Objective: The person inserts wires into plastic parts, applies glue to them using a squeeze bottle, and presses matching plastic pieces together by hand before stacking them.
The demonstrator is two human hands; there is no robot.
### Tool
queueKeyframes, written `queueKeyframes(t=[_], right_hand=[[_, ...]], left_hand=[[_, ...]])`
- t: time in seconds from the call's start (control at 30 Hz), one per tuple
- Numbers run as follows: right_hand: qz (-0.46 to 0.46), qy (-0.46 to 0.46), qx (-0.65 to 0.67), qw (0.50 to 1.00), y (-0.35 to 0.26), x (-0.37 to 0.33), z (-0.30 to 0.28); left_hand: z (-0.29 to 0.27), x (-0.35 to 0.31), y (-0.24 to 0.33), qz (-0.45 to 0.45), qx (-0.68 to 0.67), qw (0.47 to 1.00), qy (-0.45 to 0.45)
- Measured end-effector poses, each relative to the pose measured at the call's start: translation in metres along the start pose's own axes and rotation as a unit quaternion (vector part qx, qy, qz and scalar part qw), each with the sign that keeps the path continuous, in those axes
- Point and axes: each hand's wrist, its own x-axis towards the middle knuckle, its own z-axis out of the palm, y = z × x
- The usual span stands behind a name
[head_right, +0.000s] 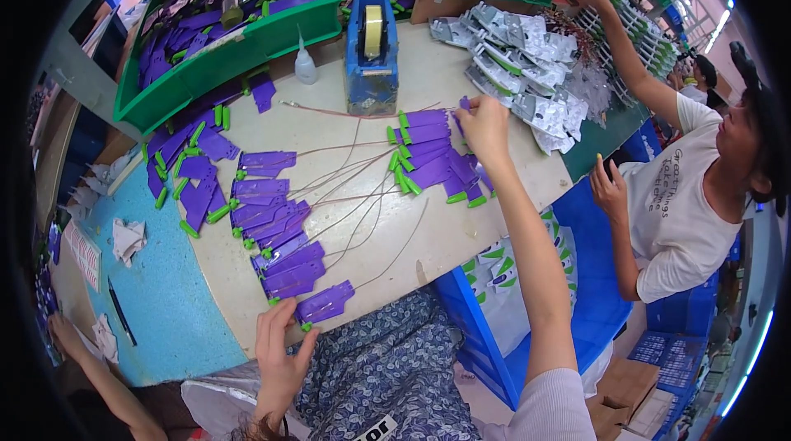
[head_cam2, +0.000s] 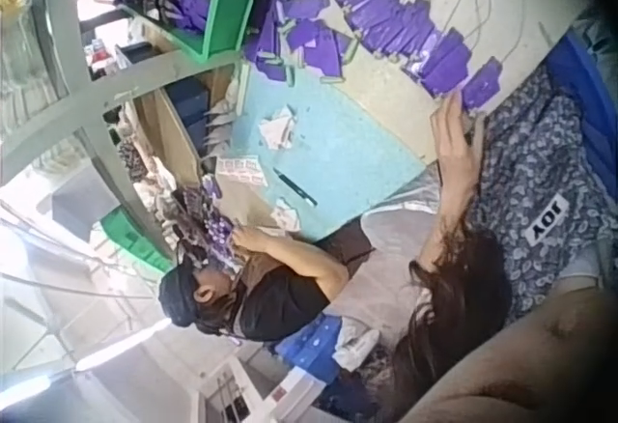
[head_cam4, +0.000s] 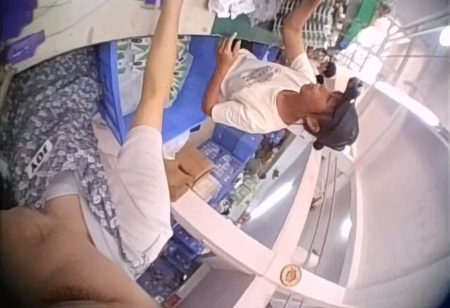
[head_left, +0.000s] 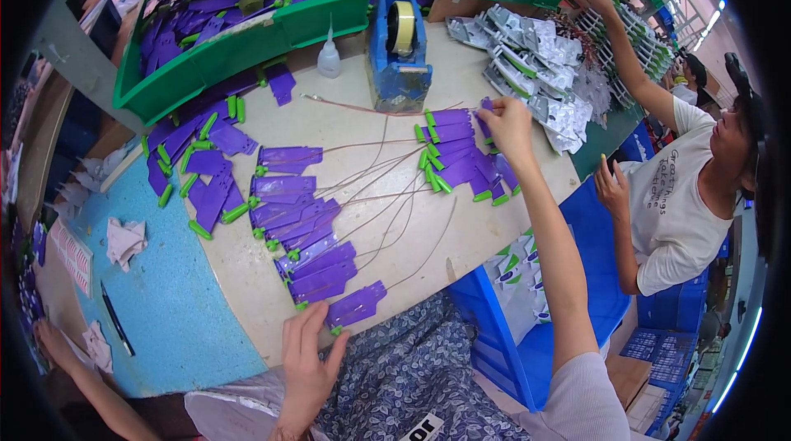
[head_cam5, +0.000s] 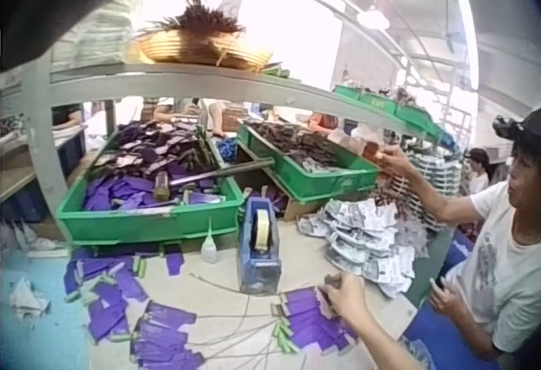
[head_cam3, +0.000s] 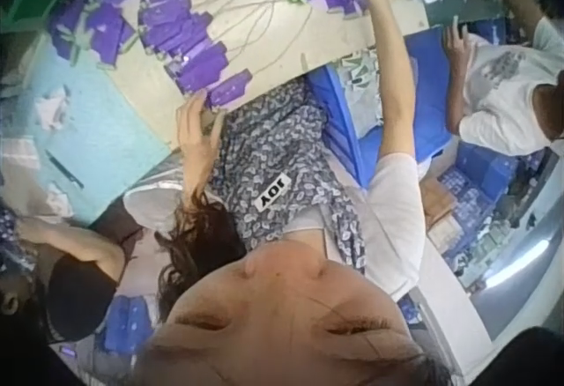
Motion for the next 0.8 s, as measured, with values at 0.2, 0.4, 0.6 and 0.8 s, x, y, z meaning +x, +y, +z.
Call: queueKeyframes(t=[0.2,0.4,0.6,0.8], right_hand=[[-0.015,-0.105,0.305,0.946,-0.093,-0.105,-0.064],[0.118,-0.433,0.390,0.804,-0.139,-0.212,-0.041],[0.120,-0.487,0.318,0.805,-0.148,-0.219,-0.032],[-0.307,-0.316,0.091,0.893,-0.164,-0.210,-0.033]], left_hand=[[-0.008,0.003,0.004,-0.045,-0.062,0.997,-0.017],[-0.001,0.005,0.012,-0.163,-0.279,0.946,-0.006],[-0.012,0.001,0.020,-0.223,-0.414,0.882,-0.025],[-0.016,0.005,0.028,-0.200,-0.367,0.909,-0.001]])
